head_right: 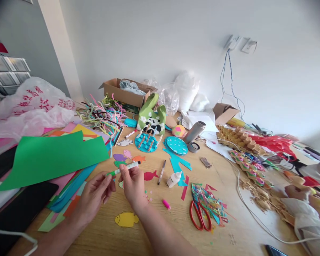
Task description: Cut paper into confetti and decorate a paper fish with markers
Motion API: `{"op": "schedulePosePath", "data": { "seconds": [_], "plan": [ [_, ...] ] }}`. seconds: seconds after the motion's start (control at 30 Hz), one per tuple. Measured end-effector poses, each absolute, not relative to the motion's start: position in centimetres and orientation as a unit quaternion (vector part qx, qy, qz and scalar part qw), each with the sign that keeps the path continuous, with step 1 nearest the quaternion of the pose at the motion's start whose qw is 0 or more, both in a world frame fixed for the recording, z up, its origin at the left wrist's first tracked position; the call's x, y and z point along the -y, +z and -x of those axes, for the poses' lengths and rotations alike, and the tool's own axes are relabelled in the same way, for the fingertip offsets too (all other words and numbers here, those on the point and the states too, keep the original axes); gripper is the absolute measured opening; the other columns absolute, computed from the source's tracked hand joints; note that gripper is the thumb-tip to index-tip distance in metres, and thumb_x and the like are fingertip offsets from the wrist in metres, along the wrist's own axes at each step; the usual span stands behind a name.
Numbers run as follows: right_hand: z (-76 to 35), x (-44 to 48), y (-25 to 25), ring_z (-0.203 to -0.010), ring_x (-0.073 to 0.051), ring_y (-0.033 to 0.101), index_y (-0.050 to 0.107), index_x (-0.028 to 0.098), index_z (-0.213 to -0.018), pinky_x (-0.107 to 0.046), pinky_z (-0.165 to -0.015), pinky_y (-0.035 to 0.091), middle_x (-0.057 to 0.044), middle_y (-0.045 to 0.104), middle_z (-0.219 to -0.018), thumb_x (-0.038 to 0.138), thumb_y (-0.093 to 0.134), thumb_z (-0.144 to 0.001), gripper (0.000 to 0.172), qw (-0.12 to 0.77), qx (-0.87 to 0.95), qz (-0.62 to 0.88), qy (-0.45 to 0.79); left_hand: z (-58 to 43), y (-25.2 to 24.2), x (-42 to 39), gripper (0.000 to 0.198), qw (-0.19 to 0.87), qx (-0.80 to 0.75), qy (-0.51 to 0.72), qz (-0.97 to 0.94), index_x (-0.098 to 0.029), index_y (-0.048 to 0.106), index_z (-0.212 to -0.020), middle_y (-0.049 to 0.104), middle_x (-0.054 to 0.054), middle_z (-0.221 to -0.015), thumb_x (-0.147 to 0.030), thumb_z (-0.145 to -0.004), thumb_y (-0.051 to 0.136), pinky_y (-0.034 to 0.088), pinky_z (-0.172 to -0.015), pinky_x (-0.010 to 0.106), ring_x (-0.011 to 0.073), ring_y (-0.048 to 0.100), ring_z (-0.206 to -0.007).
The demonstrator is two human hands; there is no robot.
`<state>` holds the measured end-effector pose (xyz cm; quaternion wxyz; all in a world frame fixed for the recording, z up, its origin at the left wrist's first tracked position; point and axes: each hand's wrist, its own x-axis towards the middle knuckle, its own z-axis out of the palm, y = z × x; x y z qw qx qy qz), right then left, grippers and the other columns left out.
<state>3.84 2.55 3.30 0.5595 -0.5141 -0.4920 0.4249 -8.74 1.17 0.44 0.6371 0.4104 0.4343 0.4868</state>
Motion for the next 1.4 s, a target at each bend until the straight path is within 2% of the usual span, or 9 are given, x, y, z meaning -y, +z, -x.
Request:
{"op": "schedulePosePath", "data": {
  "seconds": [0.1,0.2,0.33,0.57,0.8,1.03,1.13,1.27,1.4],
  "plan": [
    [-4.1,-6.0,3.9,-0.055,-0.014,0.054,0.063,0.016,-0.065,-0.024,-0.053,0.04,-0.002,0.061,-0.058,0.049,0.052,-0.091,0.044,0.511,0.57,0.538,0.353,8.6,0.4,-1.2,0.049,0.625,-0.46,0.49,-0.397,-0.02,0.06,-0.095,0.059,-0.004,-0.064,-0.065,-0.076,0.061,0.028,-0.036,0.019,0.009,0.041,-0.046],
    [-4.1,-11.8,4.1,-0.076,-0.02,0.06,0.069,0.015,-0.084,-0.029,-0.07,0.044,-0.007,0.069,-0.077,0.035,0.048,-0.096,0.031,0.414,0.675,0.589,0.163,8.5,0.2,-1.0,0.049,0.6,-0.496,0.453,-0.434,-0.02,0.062,-0.093,0.057,-0.004,-0.06,-0.066,-0.076,0.06,0.028,-0.038,0.02,0.0101,0.043,-0.046],
    [-3.5,-19.1,3.5,-0.105,-0.028,0.051,0.066,0.013,-0.11,-0.036,-0.089,0.037,-0.015,0.068,-0.108,0.018,0.043,-0.097,0.027,0.167,0.769,0.614,-0.058,8.4,0.1,-0.7,0.038,0.54,-0.495,0.441,-0.519,-0.02,0.063,-0.085,0.056,-0.003,-0.057,-0.058,-0.081,0.059,0.039,-0.05,0.023,0.0133,0.053,-0.055],
    [-3.0,-24.3,1.9,-0.114,-0.032,0.043,0.064,0.008,-0.11,-0.043,-0.09,0.031,-0.023,0.063,-0.114,0.008,0.036,-0.094,0.032,0.079,0.796,0.597,-0.07,8.2,-0.6,-0.7,0.03,0.516,-0.483,0.434,-0.559,-0.021,0.062,-0.084,0.051,-0.003,-0.055,-0.05,-0.085,0.055,0.039,-0.053,0.025,0.0139,0.051,-0.054],
    [-2.8,-24.1,2.8,-0.115,-0.032,0.046,0.062,0.01,-0.116,-0.043,-0.091,0.034,-0.018,0.065,-0.117,0.009,0.041,-0.092,0.032,0.037,0.784,0.618,-0.042,8.3,-1.3,-0.5,0.027,0.478,-0.493,0.407,-0.602,-0.021,0.062,-0.09,0.053,-0.003,-0.056,-0.045,-0.087,0.05,0.04,-0.053,0.025,0.0143,0.052,-0.054],
    [-6.2,-12.1,8.2,-0.099,-0.022,0.062,0.058,0.018,-0.125,-0.031,-0.08,0.042,-0.011,0.07,-0.107,0.015,0.041,-0.095,0.034,0.089,0.816,0.571,0.006,8.6,-1.1,-0.4,0.025,0.378,-0.505,0.38,-0.676,-0.021,0.063,-0.092,0.065,-0.002,-0.061,-0.04,-0.086,0.048,0.042,-0.051,0.025,0.015,0.06,-0.054],
    [-9.9,-4.4,9.3,-0.087,-0.019,0.066,0.063,0.02,-0.113,-0.027,-0.071,0.042,-0.007,0.072,-0.1,0.022,0.043,-0.099,0.025,0.12,0.792,0.596,0.051,8.8,-1.0,-0.6,0.023,0.355,-0.509,0.387,-0.682,-0.021,0.063,-0.092,0.069,-0.001,-0.066,-0.039,-0.086,0.05,0.045,-0.053,0.025,0.0155,0.065,-0.058],
    [-14.4,3.3,7.3,-0.078,-0.019,0.068,0.066,0.017,-0.095,-0.026,-0.065,0.04,-0.006,0.073,-0.087,0.017,0.047,-0.097,0.02,0.083,0.723,0.683,0.058,9.1,-1.1,-0.9,0.021,0.31,-0.513,0.394,-0.696,-0.022,0.063,-0.092,0.071,-0.001,-0.069,-0.038,-0.086,0.051,0.047,-0.054,0.024,0.0157,0.067,-0.06],
    [-16.4,6.3,3.8,-0.081,-0.02,0.069,0.066,0.018,-0.097,-0.026,-0.062,0.038,-0.006,0.073,-0.091,0.011,0.047,-0.094,0.021,0.016,0.678,0.733,0.05,9.2,-1.2,-1.0,0.018,0.242,-0.507,0.398,-0.726,-0.022,0.063,-0.091,0.072,0.0,-0.072,-0.035,-0.088,0.051,0.048,-0.054,0.024,0.0155,0.068,-0.062]
  ]
}}
